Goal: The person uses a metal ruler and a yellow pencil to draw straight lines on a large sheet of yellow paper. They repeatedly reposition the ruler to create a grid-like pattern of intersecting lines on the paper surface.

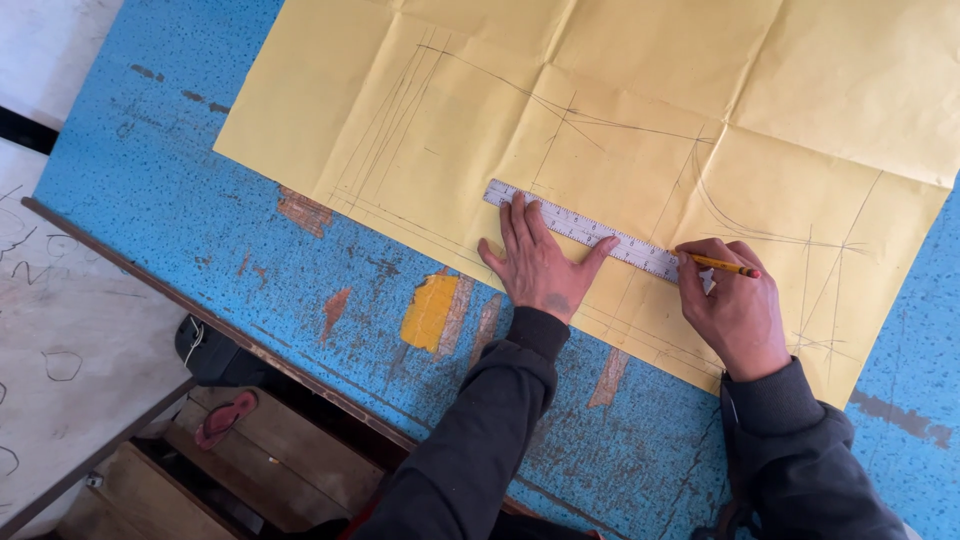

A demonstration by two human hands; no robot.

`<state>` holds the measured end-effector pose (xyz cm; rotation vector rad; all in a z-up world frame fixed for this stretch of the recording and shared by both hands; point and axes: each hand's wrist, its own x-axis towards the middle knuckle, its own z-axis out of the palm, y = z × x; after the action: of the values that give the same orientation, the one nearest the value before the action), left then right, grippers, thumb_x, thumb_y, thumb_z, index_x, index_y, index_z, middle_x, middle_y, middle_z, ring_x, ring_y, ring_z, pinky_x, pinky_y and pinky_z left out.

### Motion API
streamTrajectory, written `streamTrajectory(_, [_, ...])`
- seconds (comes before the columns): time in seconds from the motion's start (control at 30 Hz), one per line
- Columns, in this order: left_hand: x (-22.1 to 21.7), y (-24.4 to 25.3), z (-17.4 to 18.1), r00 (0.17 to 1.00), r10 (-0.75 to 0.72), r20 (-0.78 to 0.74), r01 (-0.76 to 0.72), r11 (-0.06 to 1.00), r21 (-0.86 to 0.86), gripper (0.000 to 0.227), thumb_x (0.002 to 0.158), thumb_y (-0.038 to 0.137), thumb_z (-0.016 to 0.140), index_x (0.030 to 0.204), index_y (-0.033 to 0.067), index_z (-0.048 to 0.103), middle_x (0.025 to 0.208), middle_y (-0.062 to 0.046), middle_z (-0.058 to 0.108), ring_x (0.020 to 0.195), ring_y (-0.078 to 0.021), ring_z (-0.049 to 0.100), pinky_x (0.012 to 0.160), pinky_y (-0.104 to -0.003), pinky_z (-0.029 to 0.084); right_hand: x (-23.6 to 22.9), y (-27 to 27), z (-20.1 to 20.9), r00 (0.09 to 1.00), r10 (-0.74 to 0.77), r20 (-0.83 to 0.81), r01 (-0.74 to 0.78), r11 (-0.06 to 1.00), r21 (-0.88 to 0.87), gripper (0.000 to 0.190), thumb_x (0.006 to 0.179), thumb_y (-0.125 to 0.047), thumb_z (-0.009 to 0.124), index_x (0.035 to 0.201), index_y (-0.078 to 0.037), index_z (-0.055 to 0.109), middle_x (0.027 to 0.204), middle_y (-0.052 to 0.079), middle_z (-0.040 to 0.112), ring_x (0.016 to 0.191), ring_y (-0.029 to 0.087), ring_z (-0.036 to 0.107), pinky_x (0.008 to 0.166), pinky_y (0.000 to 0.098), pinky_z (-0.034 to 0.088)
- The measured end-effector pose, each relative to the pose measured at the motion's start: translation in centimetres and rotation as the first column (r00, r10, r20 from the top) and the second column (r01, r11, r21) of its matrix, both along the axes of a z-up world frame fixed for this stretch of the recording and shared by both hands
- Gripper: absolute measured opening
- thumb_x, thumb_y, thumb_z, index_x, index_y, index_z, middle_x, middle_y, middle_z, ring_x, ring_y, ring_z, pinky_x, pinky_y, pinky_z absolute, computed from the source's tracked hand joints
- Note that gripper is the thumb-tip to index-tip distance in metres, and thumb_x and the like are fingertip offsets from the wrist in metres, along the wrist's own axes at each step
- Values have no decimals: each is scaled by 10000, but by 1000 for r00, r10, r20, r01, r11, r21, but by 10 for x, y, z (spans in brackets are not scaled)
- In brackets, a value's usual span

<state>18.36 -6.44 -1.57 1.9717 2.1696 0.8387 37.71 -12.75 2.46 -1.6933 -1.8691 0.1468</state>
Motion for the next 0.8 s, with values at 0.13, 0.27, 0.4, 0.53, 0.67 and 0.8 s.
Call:
streamTrajectory(0.13, [0,0,1,1000,-1,24,1,1000,3,1054,687,866,585,1331,35,506,1553,-135,441,1472,-308,377,1044,-733,279,-1,6,7,1000,-10,27,11,999,-30,110,1009,-90,637,1085,-61,713,905,98,716,921,313,628,771,461,508])
streamTrajectory(0.27, [-3,-1,4,996,-46,70,48,998,-27,1049,706,836,613,1364,32,472,1548,-183,427,1483,-346,364,1067,-727,219,-25,37,12,978,91,-185,-95,995,-13,120,994,-107,690,1095,-92,753,945,159,719,937,354,668,810,441,537])
streamTrajectory(0.4, [-3,5,-21,995,-62,84,65,997,-45,1030,708,821,627,1376,60,443,1545,-189,413,1501,-332,334,1072,-718,189,-62,78,5,894,194,-404,-238,969,-61,206,979,-239,678,1158,-190,768,953,239,707,922,440,697,794,511,553])
streamTrajectory(0.53, [-2,9,-33,997,-42,72,46,998,-51,1018,671,799,661,1374,97,440,1576,-135,374,1526,-287,288,1080,-710,176,-83,112,-13,894,216,-392,-263,962,-68,171,987,-315,692,1123,-271,785,915,155,704,877,343,713,797,443,563])
streamTrajectory(0.67, [-2,8,-25,997,-40,69,41,999,-24,949,672,700,697,1353,84,459,1568,-129,382,1516,-274,312,1071,-700,213,-87,127,-16,861,378,-340,-390,920,36,146,982,-230,678,1057,-167,785,835,177,696,889,421,667,803,490,552])
streamTrajectory(0.8, [0,8,-28,1000,-26,0,26,1000,-10,962,665,711,710,1353,85,465,1557,-130,390,1510,-281,328,1051,-706,259,-54,103,-1,868,453,-206,-444,892,89,139,980,-194,691,1061,-123,778,802,174,683,796,439,640,728,503,546])
